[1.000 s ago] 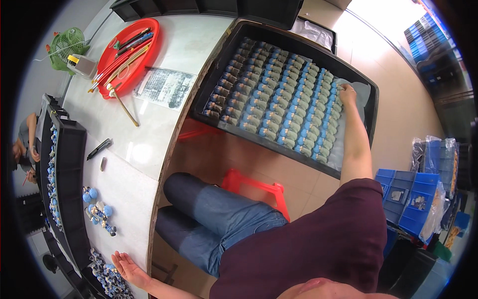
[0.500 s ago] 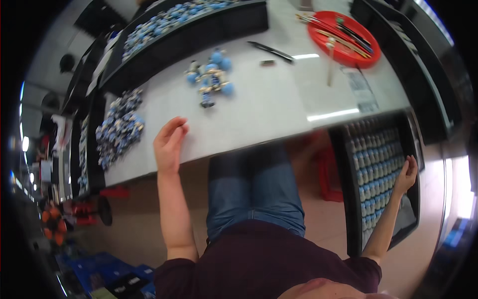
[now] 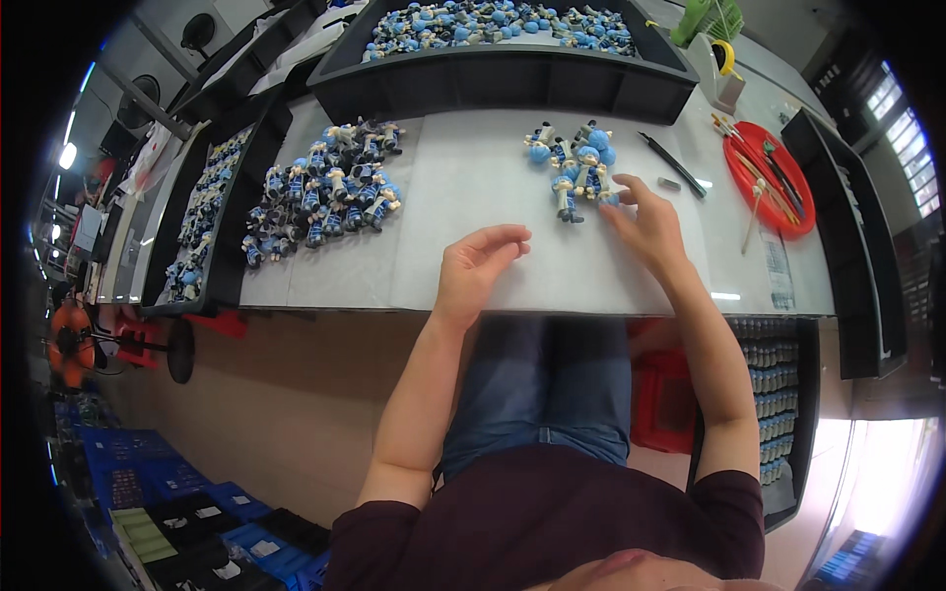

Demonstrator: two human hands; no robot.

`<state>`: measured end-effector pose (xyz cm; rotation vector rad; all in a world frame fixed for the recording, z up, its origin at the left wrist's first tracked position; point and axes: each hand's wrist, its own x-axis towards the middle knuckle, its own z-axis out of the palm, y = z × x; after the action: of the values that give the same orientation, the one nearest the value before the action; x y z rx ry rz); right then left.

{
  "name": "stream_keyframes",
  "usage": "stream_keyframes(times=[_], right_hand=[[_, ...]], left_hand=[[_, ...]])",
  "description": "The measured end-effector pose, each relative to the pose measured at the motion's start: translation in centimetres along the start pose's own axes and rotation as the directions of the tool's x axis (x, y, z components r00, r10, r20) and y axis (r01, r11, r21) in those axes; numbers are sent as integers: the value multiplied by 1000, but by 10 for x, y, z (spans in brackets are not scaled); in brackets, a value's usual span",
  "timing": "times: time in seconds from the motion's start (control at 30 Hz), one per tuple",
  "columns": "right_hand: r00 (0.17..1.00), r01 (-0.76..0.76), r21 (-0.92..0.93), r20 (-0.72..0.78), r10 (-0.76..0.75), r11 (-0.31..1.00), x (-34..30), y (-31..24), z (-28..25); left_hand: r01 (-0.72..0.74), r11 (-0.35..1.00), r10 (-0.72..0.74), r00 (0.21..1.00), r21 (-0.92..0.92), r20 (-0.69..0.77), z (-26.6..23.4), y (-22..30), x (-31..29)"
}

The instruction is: The person assembles small blue and white figurines by hand at a white table. They pick up a figurine body and a separate head, attach the head to the body, and then place the completed figurine into a black tray with rows of similar items. The process is repeated continuously throughout the video.

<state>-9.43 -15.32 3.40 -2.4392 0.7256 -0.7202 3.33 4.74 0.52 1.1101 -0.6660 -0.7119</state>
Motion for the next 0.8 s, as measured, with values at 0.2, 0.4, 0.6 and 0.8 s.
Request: stream_keyframes(times=[0.2,0.4,0.6,0.8], right_hand=[[994,21,249,-106,5,968,-8,-9,-25],[919,-249,693,389,-60,676,-31,-61,-7],[951,-226,762,307,-30,606,-38,-70,34],[964,-256,837,258,64,483,-57,-76,48]], left_hand=[[23,1000,-23,999,1,39,-1,1,1],[134,980,-110,981,-146,159,-8,8,1],[93,987,-66,979,-132,193,-8,8,-1],[90,951,-78,996,-297,52,-10,6,3]])
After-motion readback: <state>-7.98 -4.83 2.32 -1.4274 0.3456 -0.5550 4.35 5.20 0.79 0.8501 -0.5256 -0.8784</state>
